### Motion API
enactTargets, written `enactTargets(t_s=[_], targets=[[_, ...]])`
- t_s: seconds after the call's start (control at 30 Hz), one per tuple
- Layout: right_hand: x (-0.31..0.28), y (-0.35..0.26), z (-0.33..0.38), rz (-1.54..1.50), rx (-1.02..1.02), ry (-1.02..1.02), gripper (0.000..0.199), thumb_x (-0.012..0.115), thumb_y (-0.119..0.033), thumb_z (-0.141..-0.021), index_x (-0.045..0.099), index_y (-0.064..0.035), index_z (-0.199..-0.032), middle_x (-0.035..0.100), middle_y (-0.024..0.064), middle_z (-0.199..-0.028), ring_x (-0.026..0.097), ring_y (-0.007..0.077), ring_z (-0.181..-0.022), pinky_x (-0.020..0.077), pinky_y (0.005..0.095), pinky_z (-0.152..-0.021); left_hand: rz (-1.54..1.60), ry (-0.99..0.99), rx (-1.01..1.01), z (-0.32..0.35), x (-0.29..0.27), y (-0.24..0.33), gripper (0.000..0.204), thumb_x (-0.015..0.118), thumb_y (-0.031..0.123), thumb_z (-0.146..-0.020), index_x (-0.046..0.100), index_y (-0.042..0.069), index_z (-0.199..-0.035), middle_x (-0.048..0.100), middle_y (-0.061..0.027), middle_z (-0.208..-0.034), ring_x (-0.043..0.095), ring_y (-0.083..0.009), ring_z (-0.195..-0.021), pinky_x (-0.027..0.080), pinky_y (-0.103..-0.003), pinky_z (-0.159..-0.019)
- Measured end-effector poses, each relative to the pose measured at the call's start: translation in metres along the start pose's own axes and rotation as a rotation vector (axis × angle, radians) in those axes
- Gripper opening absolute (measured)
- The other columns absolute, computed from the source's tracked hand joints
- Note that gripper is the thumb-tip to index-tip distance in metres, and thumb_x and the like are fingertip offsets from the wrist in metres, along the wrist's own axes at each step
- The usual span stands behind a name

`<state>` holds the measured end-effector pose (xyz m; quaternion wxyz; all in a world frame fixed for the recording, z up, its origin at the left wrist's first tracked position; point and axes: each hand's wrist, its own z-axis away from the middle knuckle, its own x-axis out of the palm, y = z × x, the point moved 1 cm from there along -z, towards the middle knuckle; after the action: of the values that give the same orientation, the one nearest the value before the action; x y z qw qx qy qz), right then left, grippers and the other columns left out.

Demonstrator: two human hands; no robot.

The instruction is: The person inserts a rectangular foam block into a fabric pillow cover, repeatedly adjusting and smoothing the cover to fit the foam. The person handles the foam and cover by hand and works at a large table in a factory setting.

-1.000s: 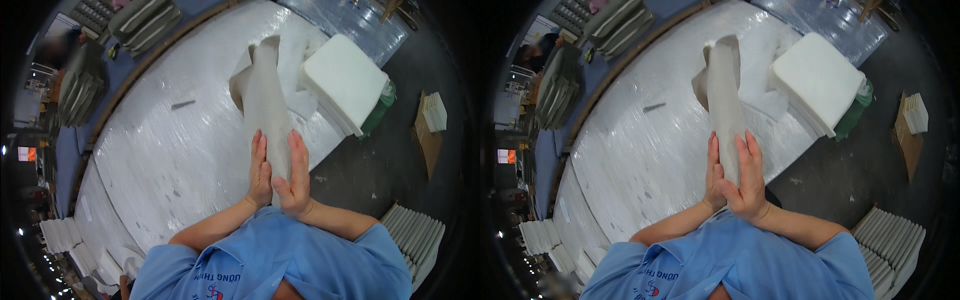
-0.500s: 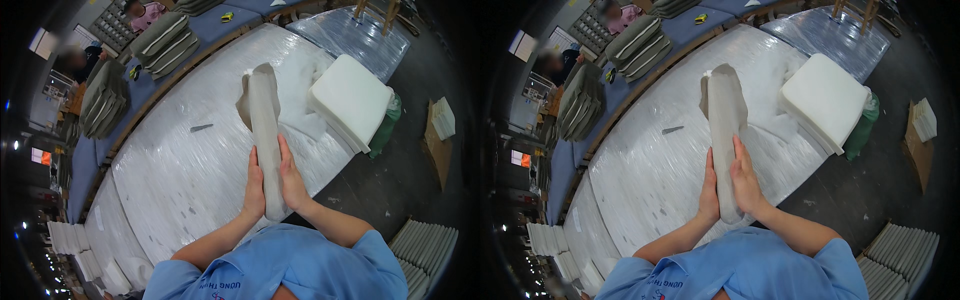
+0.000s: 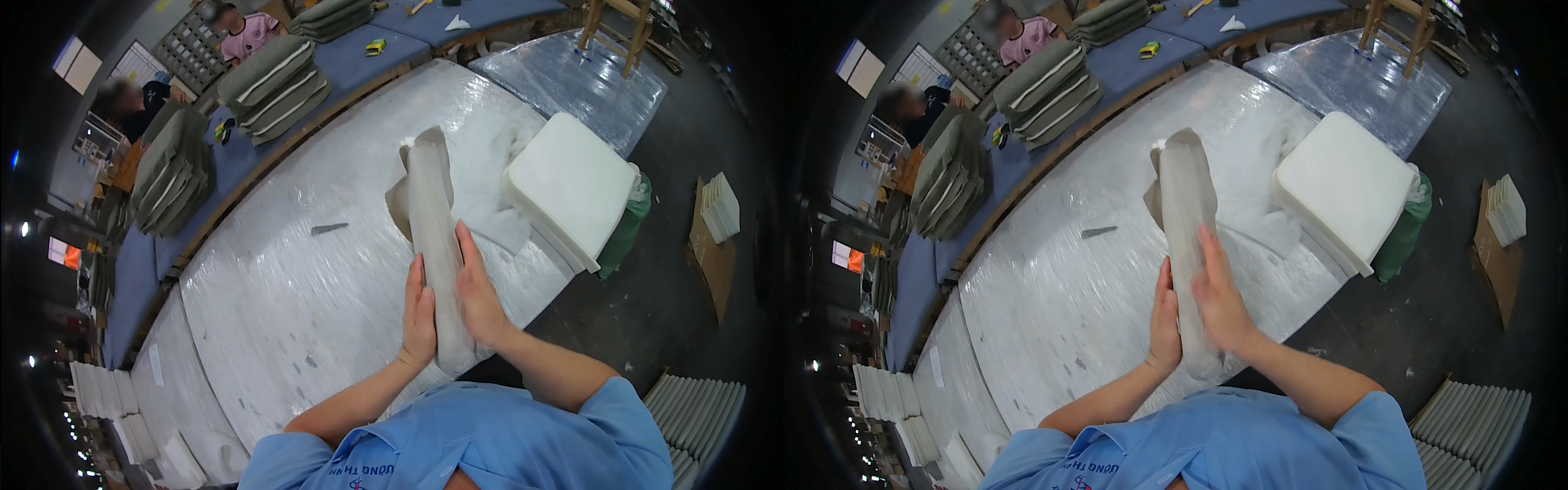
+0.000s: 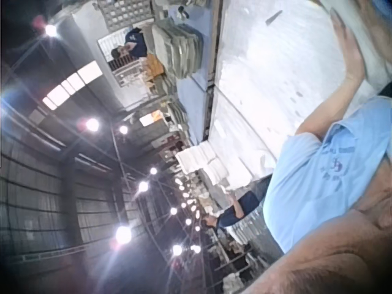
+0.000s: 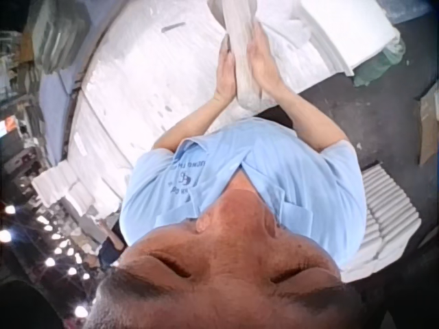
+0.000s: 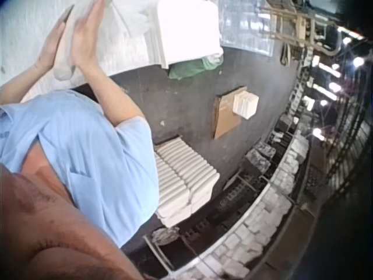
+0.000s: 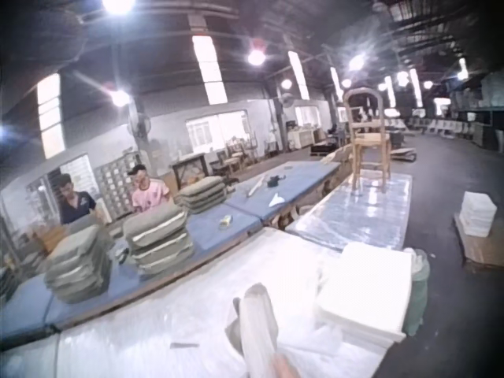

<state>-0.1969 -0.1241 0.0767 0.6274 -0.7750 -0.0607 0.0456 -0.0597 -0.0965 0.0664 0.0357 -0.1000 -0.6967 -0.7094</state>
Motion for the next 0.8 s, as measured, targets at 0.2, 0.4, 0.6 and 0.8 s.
enactTargets(t_s=[0.2,0.4,0.6,0.8], targets=[[0.005,0.006,-0.026,-0.024,0.111,-0.076,0.081,0.029,-0.058,-0.117,0.011,-0.0038,-0.175,0.013,0.0286,-0.178,0.011,0.0416,-0.168,0.0139,0.0488,-0.135,0.1,0.055,-0.121,-0.026,0.006,0.035,0.078,0.03,0.054,-0.118,0.008,0.007,-0.176,0.016,-0.015,-0.182,0.02,-0.0306,-0.166,0.019,-0.041,-0.134],[0.026,-0.013,-0.008,0.346,0.004,-0.061,0.089,0.042,-0.063,-0.111,0.017,-0.0064,-0.175,0.013,0.0387,-0.173,0.012,0.059,-0.162,0.0163,0.0603,-0.131,0.04,-0.006,-0.072,-0.018,0.001,0.014,0.08,0.031,0.056,-0.117,0.003,0.01,-0.177,0.013,-0.0144,-0.182,0.017,-0.0297,-0.167,0.018,-0.042,-0.134],[0.025,-0.016,-0.02,0.521,-0.123,-0.096,0.085,0.046,-0.059,-0.111,0.022,-0.0079,-0.174,0.015,0.0391,-0.172,0.022,0.0604,-0.157,0.0191,0.061,-0.13,-0.011,-0.022,-0.016,-0.027,-0.015,-0.005,0.082,0.032,0.056,-0.117,0.004,0.007,-0.176,0.013,-0.0164,-0.182,0.017,-0.0306,-0.167,0.018,-0.041,-0.134],[-0.001,0.004,-0.049,-0.01,-0.051,-0.019,0.082,0.029,-0.064,-0.115,0.029,-0.0041,-0.171,0.02,0.0288,-0.175,0.026,0.0443,-0.161,0.0208,0.0485,-0.132,0.06,0.02,-0.046,-0.046,-0.011,0.01,0.08,0.029,0.055,-0.117,0.006,0.007,-0.176,0.015,-0.0167,-0.181,0.019,-0.0293,-0.166,0.02,-0.04,-0.134]])
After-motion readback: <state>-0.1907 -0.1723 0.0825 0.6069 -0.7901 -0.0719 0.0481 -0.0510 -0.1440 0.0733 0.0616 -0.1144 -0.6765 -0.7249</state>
